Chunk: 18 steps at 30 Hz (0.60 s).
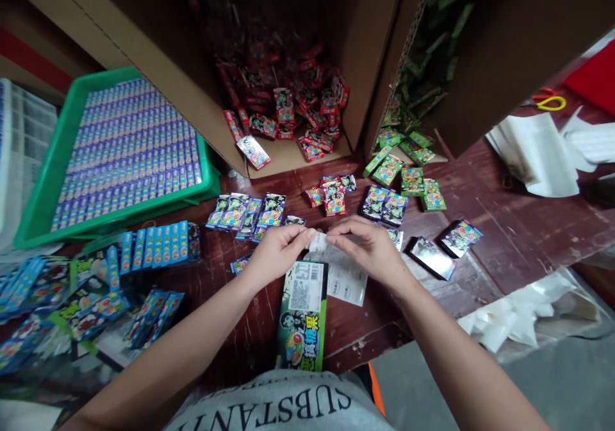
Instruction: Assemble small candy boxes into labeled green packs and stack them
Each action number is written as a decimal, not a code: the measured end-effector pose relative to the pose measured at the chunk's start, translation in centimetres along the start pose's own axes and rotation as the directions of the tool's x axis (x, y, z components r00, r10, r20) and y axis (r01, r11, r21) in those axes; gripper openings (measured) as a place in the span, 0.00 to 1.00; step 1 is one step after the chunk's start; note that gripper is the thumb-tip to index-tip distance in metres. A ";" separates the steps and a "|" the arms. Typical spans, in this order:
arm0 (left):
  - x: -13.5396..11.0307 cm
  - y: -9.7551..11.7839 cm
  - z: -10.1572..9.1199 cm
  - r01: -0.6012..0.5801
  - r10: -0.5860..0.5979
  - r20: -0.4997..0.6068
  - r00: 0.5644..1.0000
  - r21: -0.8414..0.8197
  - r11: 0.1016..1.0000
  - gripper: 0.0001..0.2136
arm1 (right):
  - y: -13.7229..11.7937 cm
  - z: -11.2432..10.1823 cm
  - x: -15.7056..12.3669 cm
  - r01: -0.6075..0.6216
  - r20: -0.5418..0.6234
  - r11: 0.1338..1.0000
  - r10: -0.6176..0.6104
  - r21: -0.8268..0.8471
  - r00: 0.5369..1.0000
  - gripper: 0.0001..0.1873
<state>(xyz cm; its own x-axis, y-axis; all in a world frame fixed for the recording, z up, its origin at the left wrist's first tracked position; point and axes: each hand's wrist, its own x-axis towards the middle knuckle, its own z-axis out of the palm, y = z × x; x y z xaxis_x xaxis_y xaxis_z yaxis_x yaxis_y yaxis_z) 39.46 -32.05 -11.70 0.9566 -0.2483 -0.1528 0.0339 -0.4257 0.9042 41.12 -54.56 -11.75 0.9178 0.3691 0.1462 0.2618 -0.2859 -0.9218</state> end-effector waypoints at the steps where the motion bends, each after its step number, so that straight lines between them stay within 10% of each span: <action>1: 0.2 0.1 0.1 0.001 -0.001 -0.013 1.000 0.015 1.000 0.19 | 0.0 0.0 0.2 0.039 -0.026 0.999 -0.039 -0.010 0.999 0.04; 12: 2.6 0.5 -1.9 -0.030 0.049 -0.117 0.992 0.159 0.987 0.19 | 0.0 -0.2 3.3 0.154 -0.223 0.988 -0.157 -0.028 0.962 0.02; 18: 3.9 1.3 -1.7 -0.090 0.106 -0.060 0.993 0.226 0.970 0.18 | 0.2 -0.3 4.9 0.175 -0.033 0.951 -0.189 -0.256 0.981 0.31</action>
<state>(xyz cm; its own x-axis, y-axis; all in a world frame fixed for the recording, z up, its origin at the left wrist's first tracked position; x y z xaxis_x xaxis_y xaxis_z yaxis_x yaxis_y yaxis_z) 43.75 -32.07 -10.45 0.9703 -0.2397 -0.0315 -0.1190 -0.5869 0.8009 45.74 -53.09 -11.14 0.8608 0.3876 0.3298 0.4860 -0.4339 -0.7587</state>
